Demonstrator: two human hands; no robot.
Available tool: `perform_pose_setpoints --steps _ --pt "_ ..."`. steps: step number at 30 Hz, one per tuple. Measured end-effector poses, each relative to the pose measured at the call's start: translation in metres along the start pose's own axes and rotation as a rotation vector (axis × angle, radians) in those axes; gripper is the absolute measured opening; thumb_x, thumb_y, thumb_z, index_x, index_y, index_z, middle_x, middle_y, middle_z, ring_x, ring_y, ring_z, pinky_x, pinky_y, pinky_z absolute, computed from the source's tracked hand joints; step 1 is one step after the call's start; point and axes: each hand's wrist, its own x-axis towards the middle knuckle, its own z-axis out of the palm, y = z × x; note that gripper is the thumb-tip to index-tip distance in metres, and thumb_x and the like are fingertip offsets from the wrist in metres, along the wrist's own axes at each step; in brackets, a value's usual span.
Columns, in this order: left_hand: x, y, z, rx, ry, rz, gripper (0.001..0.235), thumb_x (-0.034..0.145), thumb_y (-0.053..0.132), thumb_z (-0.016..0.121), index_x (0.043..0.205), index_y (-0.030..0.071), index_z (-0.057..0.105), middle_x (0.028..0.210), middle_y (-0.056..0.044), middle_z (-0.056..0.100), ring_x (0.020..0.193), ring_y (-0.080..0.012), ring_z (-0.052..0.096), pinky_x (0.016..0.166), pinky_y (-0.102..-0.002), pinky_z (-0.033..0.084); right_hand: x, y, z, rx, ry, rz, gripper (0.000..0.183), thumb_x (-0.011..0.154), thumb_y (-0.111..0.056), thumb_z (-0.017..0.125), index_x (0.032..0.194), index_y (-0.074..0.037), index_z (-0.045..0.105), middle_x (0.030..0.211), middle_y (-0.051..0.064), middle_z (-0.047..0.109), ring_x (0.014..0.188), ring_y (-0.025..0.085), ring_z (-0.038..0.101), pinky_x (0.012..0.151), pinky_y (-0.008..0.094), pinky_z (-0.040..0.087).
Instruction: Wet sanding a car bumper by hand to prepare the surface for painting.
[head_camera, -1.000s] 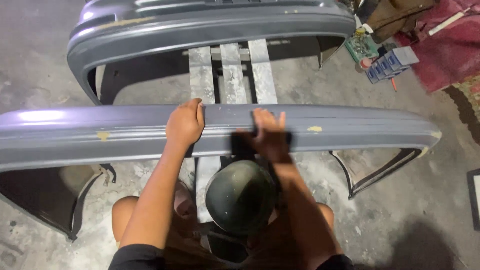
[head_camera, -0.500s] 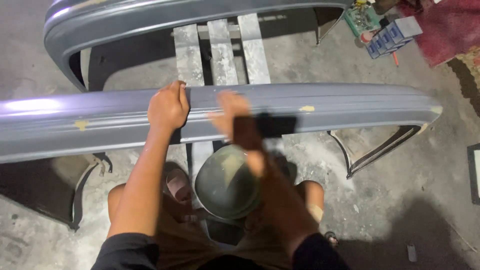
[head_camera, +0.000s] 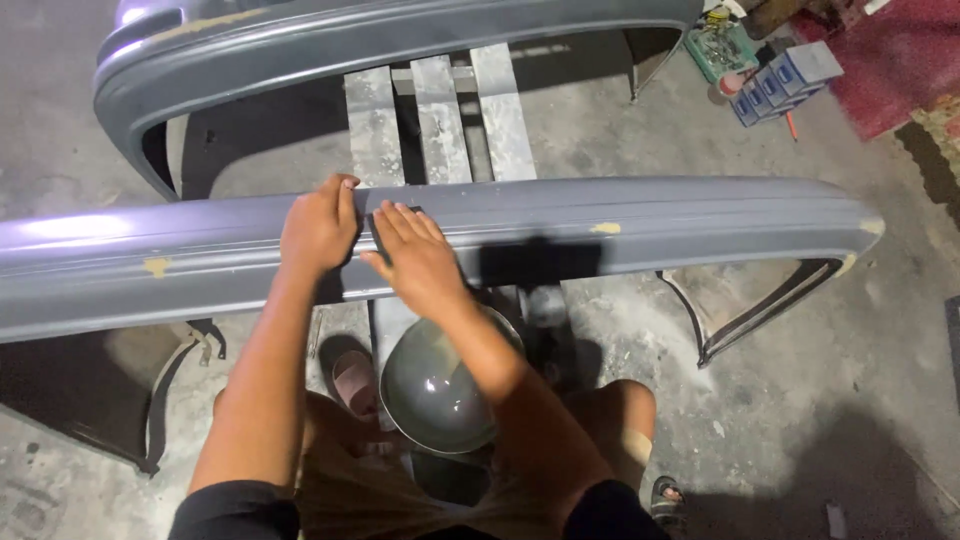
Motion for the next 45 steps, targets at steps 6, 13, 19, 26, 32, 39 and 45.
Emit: perform_pose_setpoints --steps 6,13,19,26,32,39,45 --pt "-0.006 0.012 0.006 0.135 0.054 0.055 0.040 0.113 0.036 0.037 0.121 0.017 0.070 0.095 -0.022 0.074 0.097 -0.0459 0.070 0.089 -0.056 0.053 -0.016 0.085 -0.037 -0.273 0.197 0.108 0.043 0.094 -0.037 0.072 0.121 -0.004 0.067 0.110 0.018 0.071 0.101 0.034 0.070 0.093 0.045 0.049" --pt "-0.006 0.001 0.008 0.189 0.091 0.089 0.041 0.113 0.038 0.037 0.122 0.018 0.071 0.097 -0.020 0.074 0.098 -0.0427 0.070 0.087 -0.053 0.054 -0.005 0.034 -0.020 0.061 0.074 0.058 0.051 0.103 -0.044 0.055 0.133 -0.003 0.066 0.133 0.021 0.068 0.130 0.036 0.061 0.116 0.050 0.035" --pt "-0.004 0.007 0.012 0.212 0.110 0.039 0.042 0.114 0.041 0.035 0.118 0.020 0.071 0.095 -0.016 0.075 0.099 -0.0386 0.071 0.088 -0.051 0.054 -0.002 0.036 0.005 -0.198 0.236 0.132 0.041 0.096 -0.034 0.069 0.127 -0.009 0.065 0.121 0.016 0.070 0.116 0.034 0.066 0.104 0.048 0.044" --pt "-0.005 0.010 0.014 0.216 0.101 0.025 0.046 0.112 0.043 0.036 0.112 0.015 0.072 0.093 -0.019 0.074 0.097 -0.0424 0.071 0.087 -0.053 0.054 -0.018 0.083 -0.053 -0.330 0.252 0.041 0.022 0.098 -0.028 0.062 0.111 -0.011 0.066 0.100 0.012 0.067 0.091 0.032 0.065 0.087 0.043 0.046" --pt "-0.004 0.007 0.005 0.163 0.080 0.039 0.044 0.111 0.042 0.035 0.120 0.018 0.070 0.098 -0.017 0.075 0.101 -0.0393 0.071 0.090 -0.052 0.055 -0.003 0.022 0.014 -0.088 0.266 -0.108 0.049 0.094 -0.025 0.071 0.135 -0.001 0.060 0.124 0.023 0.067 0.118 0.038 0.061 0.109 0.050 0.037" --pt "-0.006 0.017 0.013 0.236 0.055 0.068 0.050 0.108 0.047 0.034 0.107 0.017 0.073 0.093 -0.012 0.074 0.099 -0.0357 0.071 0.089 -0.048 0.055 -0.020 0.079 -0.043 -0.443 0.326 -0.032 0.014 0.102 -0.025 0.062 0.100 -0.013 0.067 0.094 0.009 0.066 0.088 0.030 0.063 0.089 0.042 0.045" --pt "-0.006 0.008 0.013 0.165 0.115 0.062 0.050 0.110 0.045 0.034 0.104 0.016 0.073 0.092 -0.012 0.074 0.099 -0.0364 0.071 0.088 -0.049 0.056 -0.001 0.015 -0.023 -0.273 0.286 -0.183 0.039 0.096 -0.029 0.070 0.128 -0.009 0.068 0.112 0.007 0.073 0.106 0.026 0.067 0.107 0.040 0.045"
